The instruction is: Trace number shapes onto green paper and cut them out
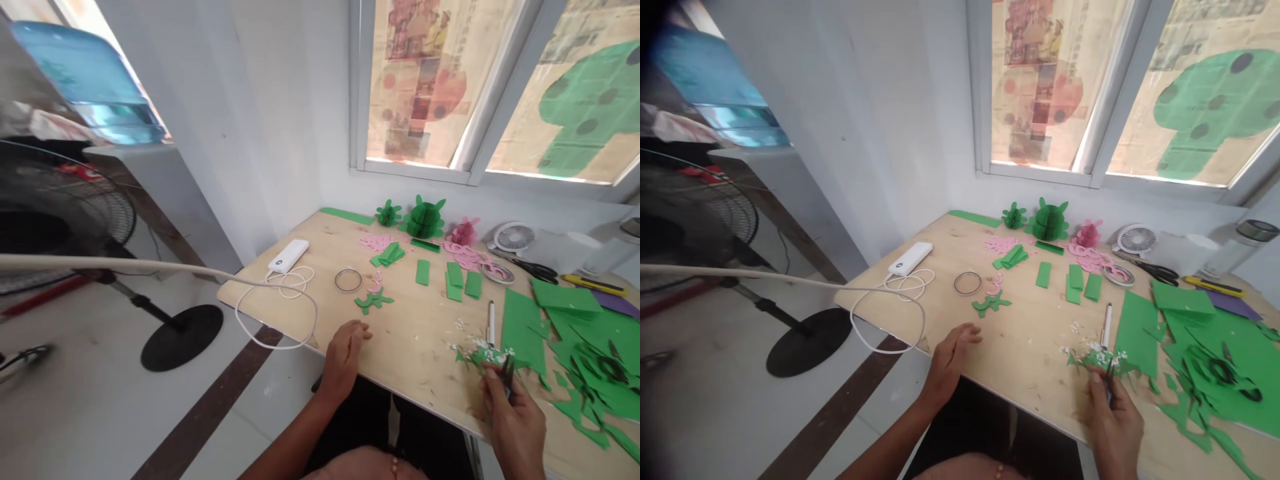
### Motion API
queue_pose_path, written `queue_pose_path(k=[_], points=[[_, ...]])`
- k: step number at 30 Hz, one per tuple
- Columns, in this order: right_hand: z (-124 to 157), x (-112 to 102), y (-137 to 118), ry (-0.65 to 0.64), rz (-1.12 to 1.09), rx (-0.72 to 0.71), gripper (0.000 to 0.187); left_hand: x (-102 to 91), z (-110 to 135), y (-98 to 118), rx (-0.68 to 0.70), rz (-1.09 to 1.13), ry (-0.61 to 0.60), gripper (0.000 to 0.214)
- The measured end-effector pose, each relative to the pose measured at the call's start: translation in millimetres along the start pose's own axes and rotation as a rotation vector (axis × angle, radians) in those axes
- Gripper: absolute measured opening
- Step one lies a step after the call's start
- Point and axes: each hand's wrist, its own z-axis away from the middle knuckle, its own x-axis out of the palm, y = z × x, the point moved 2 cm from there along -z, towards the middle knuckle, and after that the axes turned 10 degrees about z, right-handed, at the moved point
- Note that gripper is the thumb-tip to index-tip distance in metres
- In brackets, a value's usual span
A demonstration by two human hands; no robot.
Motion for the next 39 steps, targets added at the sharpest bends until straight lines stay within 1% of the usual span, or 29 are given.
queue_pose_path(k=[2, 5, 7, 8, 10, 12, 13, 15, 18, 19, 20, 22, 24, 25, 27, 28, 31, 33, 35, 38, 39], points=[[0.0, 0.1, -1.0, 0.001, -0.013, -0.01, 0.056, -2.1, 9.0, 8.2, -0.069, 0.149, -0.031, 0.045], [-0.7, -0.5, -1.6, -0.01, -0.047, -0.022, 0.052, -8.6, 21.6, 13.1, -0.184, 0.244, -0.063, 0.041], [-2.4, -1.7, -3.1, -0.004, -0.089, -0.002, 0.049, -14.1, 29.7, 11.8, -0.27, 0.278, -0.042, 0.039], [-3.3, -2.3, -5.2, -0.001, -0.119, 0.011, 0.048, -15.5, 33.1, 10.9, -0.313, 0.304, -0.036, 0.042], [-4.0, -2.8, -14.2, 0.002, -0.199, 0.032, 0.047, -13.2, 37.1, 11.8, -0.38, 0.394, -0.016, 0.047], [-0.2, -0.9, -30.2, 0.001, -0.261, 0.004, 0.046, -1.3, 36.3, 18.7, -0.435, 0.564, -0.022, 0.05], [4.4, 1.7, -40.3, -0.002, -0.281, -0.031, 0.045, 8.4, 34.2, 24.8, -0.464, 0.685, -0.033, 0.052], [20.3, 11.0, -60.5, -0.031, -0.3, -0.093, 0.043, 33.2, 28.0, 41.2, -0.548, 0.957, -0.097, 0.059], [55.5, 35.1, -82.5, -0.177, -0.242, -0.134, 0.039, 70.8, 19.0, 69.1, -0.707, 1.282, -0.233, 0.064], [66.8, 43.7, -86.9, -0.209, -0.197, -0.162, 0.037, 80.2, 16.7, 76.5, -0.765, 1.354, -0.258, 0.063], [76.1, 51.4, -90.4, -0.21, -0.167, -0.209, 0.034, 87.5, 15.0, 81.8, -0.831, 1.394, -0.266, 0.061], [85.0, 63.4, -95.1, -0.159, -0.128, -0.303, 0.029, 96.8, 12.8, 87.2, -0.922, 1.401, -0.266, 0.06], [78.9, 70.7, -98.6, -0.11, -0.119, -0.356, 0.028, 102.3, 12.8, 86.8, -0.939, 1.344, -0.228, 0.061], [71.0, 72.8, -100.6, -0.108, -0.109, -0.383, 0.027, 104.9, 14.1, 85.5, -0.915, 1.305, -0.201, 0.061], [50.0, 74.5, -104.1, -0.133, -0.079, -0.396, 0.026, 110.8, 19.5, 83.0, -0.819, 1.202, -0.145, 0.057], [39.0, 73.9, -105.0, -0.123, -0.07, -0.373, 0.027, 114.2, 23.3, 82.5, -0.753, 1.143, -0.136, 0.057], [18.2, 70.2, -105.7, -0.052, -0.06, -0.32, 0.028, 123.6, 32.6, 83.1, -0.63, 0.994, -0.187, 0.058], [18.9, 68.6, -105.5, -0.03, -0.098, -0.338, 0.027, 126.4, 30.4, 83.5, -0.61, 0.949, -0.182, 0.056], [28.1, 68.5, -105.1, -0.038, -0.136, -0.345, 0.026, 127.3, 20.0, 83.7, -0.625, 0.962, -0.172, 0.053], [44.7, 69.8, -102.9, -0.061, -0.218, -0.272, 0.027, 129.8, -4.7, 82.1, -0.635, 0.987, -0.217, 0.054], [48.1, 69.5, -101.4, -0.061, -0.248, -0.243, 0.027, 131.5, -13.4, 80.4, -0.608, 0.974, -0.241, 0.055]])
